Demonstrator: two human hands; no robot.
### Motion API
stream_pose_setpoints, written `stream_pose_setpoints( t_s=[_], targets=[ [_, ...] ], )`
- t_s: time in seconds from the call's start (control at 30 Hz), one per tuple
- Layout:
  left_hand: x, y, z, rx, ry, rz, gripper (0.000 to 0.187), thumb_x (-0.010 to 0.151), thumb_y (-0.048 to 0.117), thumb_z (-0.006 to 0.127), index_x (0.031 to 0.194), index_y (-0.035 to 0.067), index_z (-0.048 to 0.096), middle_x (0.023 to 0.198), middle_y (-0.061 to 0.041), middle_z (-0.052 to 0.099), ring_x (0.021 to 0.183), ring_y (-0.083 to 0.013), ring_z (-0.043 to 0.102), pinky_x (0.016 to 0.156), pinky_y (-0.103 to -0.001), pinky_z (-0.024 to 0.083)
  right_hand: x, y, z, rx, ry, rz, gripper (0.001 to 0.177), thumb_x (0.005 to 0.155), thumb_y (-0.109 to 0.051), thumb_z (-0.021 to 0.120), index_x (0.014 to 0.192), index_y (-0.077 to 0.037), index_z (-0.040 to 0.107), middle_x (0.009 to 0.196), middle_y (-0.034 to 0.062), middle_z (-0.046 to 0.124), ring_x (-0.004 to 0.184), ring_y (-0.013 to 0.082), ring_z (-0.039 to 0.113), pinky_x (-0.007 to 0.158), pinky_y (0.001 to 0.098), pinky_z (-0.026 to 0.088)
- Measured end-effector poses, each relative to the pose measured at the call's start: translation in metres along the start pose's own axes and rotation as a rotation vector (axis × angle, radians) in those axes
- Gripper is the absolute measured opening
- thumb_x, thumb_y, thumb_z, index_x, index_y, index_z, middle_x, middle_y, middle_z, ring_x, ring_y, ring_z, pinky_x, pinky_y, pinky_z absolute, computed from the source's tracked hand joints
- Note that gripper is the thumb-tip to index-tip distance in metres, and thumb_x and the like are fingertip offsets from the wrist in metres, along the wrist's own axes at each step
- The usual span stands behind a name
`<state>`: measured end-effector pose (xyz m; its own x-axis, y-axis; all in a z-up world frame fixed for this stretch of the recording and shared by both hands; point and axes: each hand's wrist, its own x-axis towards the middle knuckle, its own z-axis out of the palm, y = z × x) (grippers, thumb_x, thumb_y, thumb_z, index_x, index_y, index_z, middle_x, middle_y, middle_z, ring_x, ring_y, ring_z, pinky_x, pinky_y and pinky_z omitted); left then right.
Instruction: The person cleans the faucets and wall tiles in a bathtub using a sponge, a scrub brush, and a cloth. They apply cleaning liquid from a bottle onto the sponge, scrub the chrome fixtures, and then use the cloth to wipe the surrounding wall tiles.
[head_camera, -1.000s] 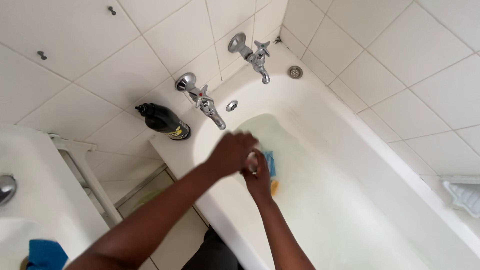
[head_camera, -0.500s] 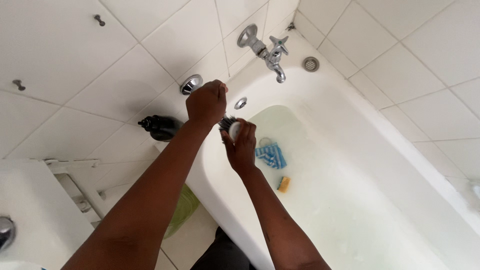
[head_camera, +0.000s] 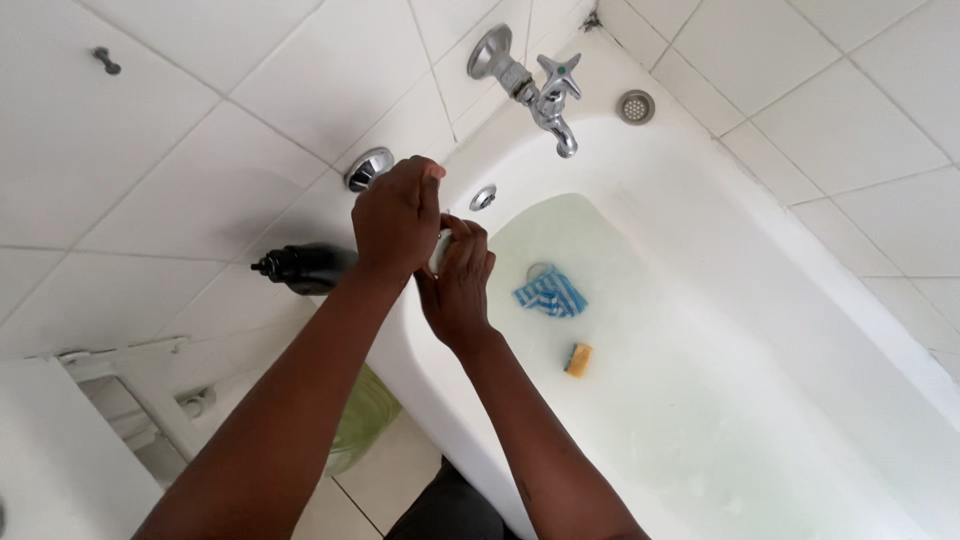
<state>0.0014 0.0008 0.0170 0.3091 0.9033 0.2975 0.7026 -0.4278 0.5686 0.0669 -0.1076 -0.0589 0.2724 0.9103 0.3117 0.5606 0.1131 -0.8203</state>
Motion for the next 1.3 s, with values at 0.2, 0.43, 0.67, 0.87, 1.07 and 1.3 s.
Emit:
stream_pose_setpoints(
  t_s=[0.2, 0.43, 0.67, 0.87, 1.07, 1.3],
  targets=[
    [0.0, -0.003, 0.003, 0.032, 0.006, 0.116, 0.021, 0.11, 0.019, 0.051, 0.104, 0.009, 0.069, 0.09, -0.007, 0.073, 0.076, -0.0236, 0.071, 0.066, -0.038, 0.054, -0.011, 0.021, -0.028, -0.242, -0.202, 0.188, 0.064, 0.091, -0.032, 0.074, 0.141, -0.007, 0.043, 0.128, 0.0154, 0.05, 0.116, 0.0314, 0.05, 0.091, 0.0469, 0.035],
    [-0.002, 0.002, -0.001, -0.02, -0.02, 0.029, 0.019, 0.108, 0.019, 0.053, 0.105, 0.01, 0.069, 0.08, -0.003, 0.072, 0.072, -0.023, 0.07, 0.065, -0.038, 0.053, 0.003, 0.005, -0.008, -0.111, -0.045, 0.09, 0.06, 0.095, -0.03, 0.074, 0.142, -0.005, 0.044, 0.13, 0.0153, 0.05, 0.118, 0.0319, 0.05, 0.091, 0.0458, 0.036],
    [-0.003, 0.003, -0.003, -0.03, -0.027, 0.046, 0.022, 0.11, 0.021, 0.05, 0.107, 0.012, 0.069, 0.08, -0.002, 0.072, 0.072, -0.0212, 0.07, 0.066, -0.037, 0.053, -0.013, 0.013, -0.016, -0.224, -0.182, 0.155, 0.064, 0.091, -0.032, 0.077, 0.14, -0.006, 0.045, 0.127, 0.017, 0.049, 0.114, 0.0324, 0.05, 0.089, 0.0468, 0.037],
    [-0.003, 0.0, -0.002, -0.008, -0.046, 0.05, 0.021, 0.11, 0.02, 0.05, 0.107, 0.011, 0.069, 0.079, -0.001, 0.072, 0.073, -0.0212, 0.07, 0.067, -0.039, 0.05, -0.016, 0.012, -0.016, -0.179, -0.119, 0.113, 0.068, 0.089, -0.028, 0.076, 0.144, -0.004, 0.043, 0.13, 0.0172, 0.049, 0.121, 0.034, 0.049, 0.094, 0.0483, 0.037],
    [-0.005, 0.006, -0.006, -0.067, -0.032, 0.024, 0.021, 0.108, 0.02, 0.05, 0.108, 0.011, 0.069, 0.081, -0.002, 0.071, 0.072, -0.02, 0.069, 0.069, -0.036, 0.053, -0.013, 0.012, -0.005, -0.218, -0.148, 0.164, 0.067, 0.091, -0.031, 0.076, 0.143, -0.004, 0.044, 0.129, 0.0185, 0.048, 0.118, 0.0344, 0.048, 0.092, 0.0487, 0.037],
    [0.002, 0.002, -0.002, -0.034, -0.054, -0.004, 0.022, 0.109, 0.019, 0.05, 0.106, 0.011, 0.07, 0.078, -0.001, 0.071, 0.069, -0.0195, 0.069, 0.068, -0.038, 0.052, -0.023, 0.028, -0.031, -0.226, -0.193, 0.156, 0.064, 0.091, -0.029, 0.072, 0.141, -0.003, 0.044, 0.129, 0.0193, 0.047, 0.117, 0.0354, 0.049, 0.089, 0.05, 0.036]
  ],
)
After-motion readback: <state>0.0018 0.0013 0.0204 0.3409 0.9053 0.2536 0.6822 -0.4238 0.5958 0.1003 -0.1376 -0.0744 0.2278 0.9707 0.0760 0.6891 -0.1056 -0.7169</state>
